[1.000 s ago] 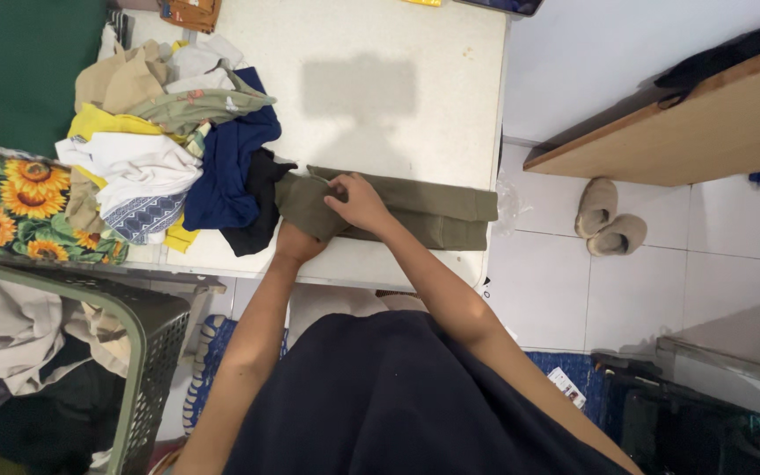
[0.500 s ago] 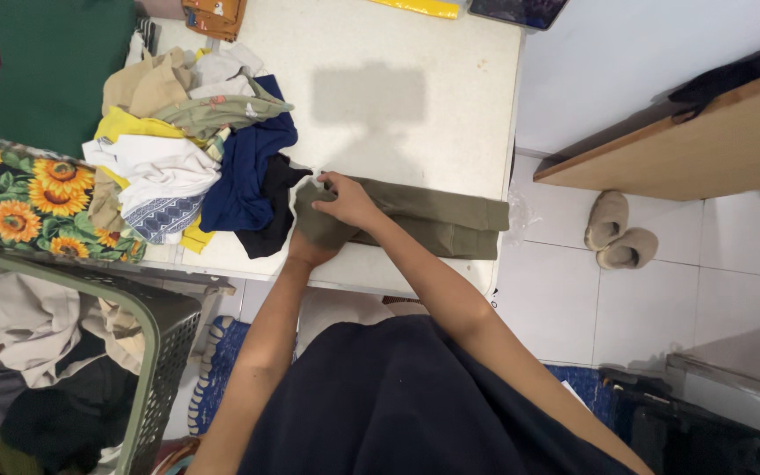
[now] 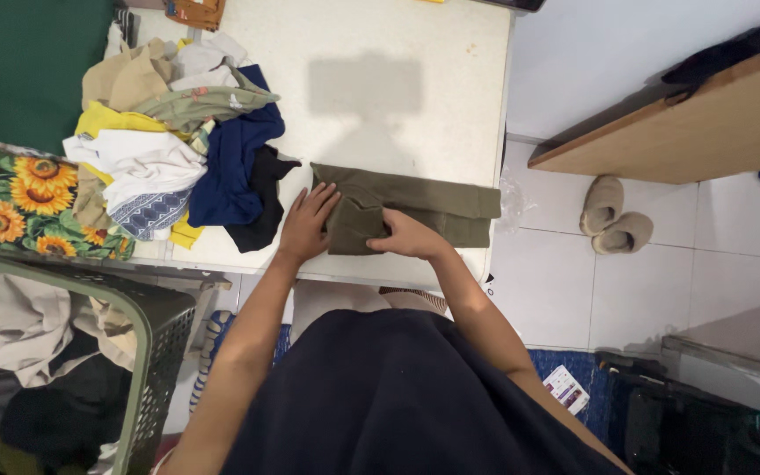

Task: The person folds a green top with turtle patterns and an orange top with car patterns by hand on a white surface, then places them onto a stack of folded items.

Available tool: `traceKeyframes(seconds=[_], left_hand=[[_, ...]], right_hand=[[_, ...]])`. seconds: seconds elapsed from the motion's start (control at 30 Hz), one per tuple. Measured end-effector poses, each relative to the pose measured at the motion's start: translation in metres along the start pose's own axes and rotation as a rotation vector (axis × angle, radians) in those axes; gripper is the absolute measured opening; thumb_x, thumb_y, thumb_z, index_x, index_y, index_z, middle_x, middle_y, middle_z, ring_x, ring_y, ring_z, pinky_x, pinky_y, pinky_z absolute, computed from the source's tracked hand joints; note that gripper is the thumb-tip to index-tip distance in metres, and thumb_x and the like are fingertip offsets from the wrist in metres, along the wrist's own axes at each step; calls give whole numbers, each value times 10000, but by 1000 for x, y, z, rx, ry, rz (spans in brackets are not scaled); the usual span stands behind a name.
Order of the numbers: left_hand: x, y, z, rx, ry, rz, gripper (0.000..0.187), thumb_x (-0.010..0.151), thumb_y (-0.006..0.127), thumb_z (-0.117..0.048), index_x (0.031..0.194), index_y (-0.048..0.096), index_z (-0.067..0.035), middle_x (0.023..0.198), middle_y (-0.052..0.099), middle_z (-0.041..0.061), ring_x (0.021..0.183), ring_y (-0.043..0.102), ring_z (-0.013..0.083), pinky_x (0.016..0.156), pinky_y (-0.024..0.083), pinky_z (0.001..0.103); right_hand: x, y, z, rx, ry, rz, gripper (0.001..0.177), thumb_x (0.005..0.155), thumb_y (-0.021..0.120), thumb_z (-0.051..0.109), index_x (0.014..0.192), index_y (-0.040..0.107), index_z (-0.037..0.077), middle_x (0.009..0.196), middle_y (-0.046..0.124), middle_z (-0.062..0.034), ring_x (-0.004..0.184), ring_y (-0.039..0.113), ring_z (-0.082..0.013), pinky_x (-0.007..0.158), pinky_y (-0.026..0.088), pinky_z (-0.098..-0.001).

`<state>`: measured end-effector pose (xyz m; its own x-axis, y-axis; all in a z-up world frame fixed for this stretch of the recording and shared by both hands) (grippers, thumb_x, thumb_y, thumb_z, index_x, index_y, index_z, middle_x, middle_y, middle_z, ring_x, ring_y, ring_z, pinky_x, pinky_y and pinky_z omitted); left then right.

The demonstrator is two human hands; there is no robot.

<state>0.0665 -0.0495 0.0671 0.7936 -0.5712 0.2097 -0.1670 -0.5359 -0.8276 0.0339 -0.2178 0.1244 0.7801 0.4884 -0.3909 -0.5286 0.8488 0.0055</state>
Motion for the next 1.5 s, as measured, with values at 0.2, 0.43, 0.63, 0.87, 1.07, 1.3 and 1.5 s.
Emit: traceKeyframes(seconds=[0.2,0.43,0.63,0.87,1.07,1.3,1.5], left_hand=[[8,-17,-9,-7,49,64,749,684,670,-86,1422,546,-68,1520,484,128,1454,392,320,1220,172,572],[44,-10,-17,65,15,311,470,787,587,-9,1226,690,-142,1204,668,37,1274,592,236,1295,202,542],[72,15,-43,-160,187,125,472,955,563,-114,1426,599,-132,1557,535,84,1496,450,311,1270,312,513],[55,64,-37,179,136,457,672,985,529,-349,1597,288,-209,1701,110,51,1557,131,339,1237,148,601],[60,56,-36,155,173,469,695,927,593,-208,1590,386,-201,1715,162,75,1562,168,343,1224,161,594],[67,15,-21,-281,-13,217,252,935,650,-226,1134,751,-111,1413,598,98,1349,506,327,1182,336,470],[65,-5,-13,-200,-43,127,262,992,654,-306,1037,762,-71,1140,692,107,1163,612,294,1208,307,463]], right_hand=[[-18,2,-23,-73,74,-64,379,946,755,265,1179,718,-32,937,723,-66,832,627,-124,756,541,-299],[-28,4,-15,-163,19,-43,350,928,739,269,1162,708,11,850,741,-66,767,646,-104,698,527,-292],[-29,6,-17,-293,13,26,255,922,735,227,1055,746,10,830,755,-104,742,659,-130,706,534,-305],[-32,-4,-19,-169,-40,4,277,914,728,231,1080,739,9,866,754,-83,764,657,-112,713,539,-295],[-41,-37,-28,-218,66,-197,311,998,727,262,1058,739,-43,844,700,-116,753,563,-124,683,492,-318],[-67,-79,-37,69,-45,-304,305,953,710,148,1200,708,-31,1048,757,-49,949,684,-94,865,576,-281],[-89,-119,-73,47,24,-532,343,954,675,73,1284,641,-15,1110,745,-65,970,690,-117,856,567,-275]])
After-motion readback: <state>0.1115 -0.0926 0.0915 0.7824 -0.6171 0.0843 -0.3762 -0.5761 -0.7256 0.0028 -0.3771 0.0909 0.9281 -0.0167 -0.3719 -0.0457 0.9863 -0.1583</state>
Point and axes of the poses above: each hand's wrist, its own x-axis towards the middle knuckle, its own y-axis out of the palm, z = x × y, the point moved 8 cm from there along x, towards the middle knuckle
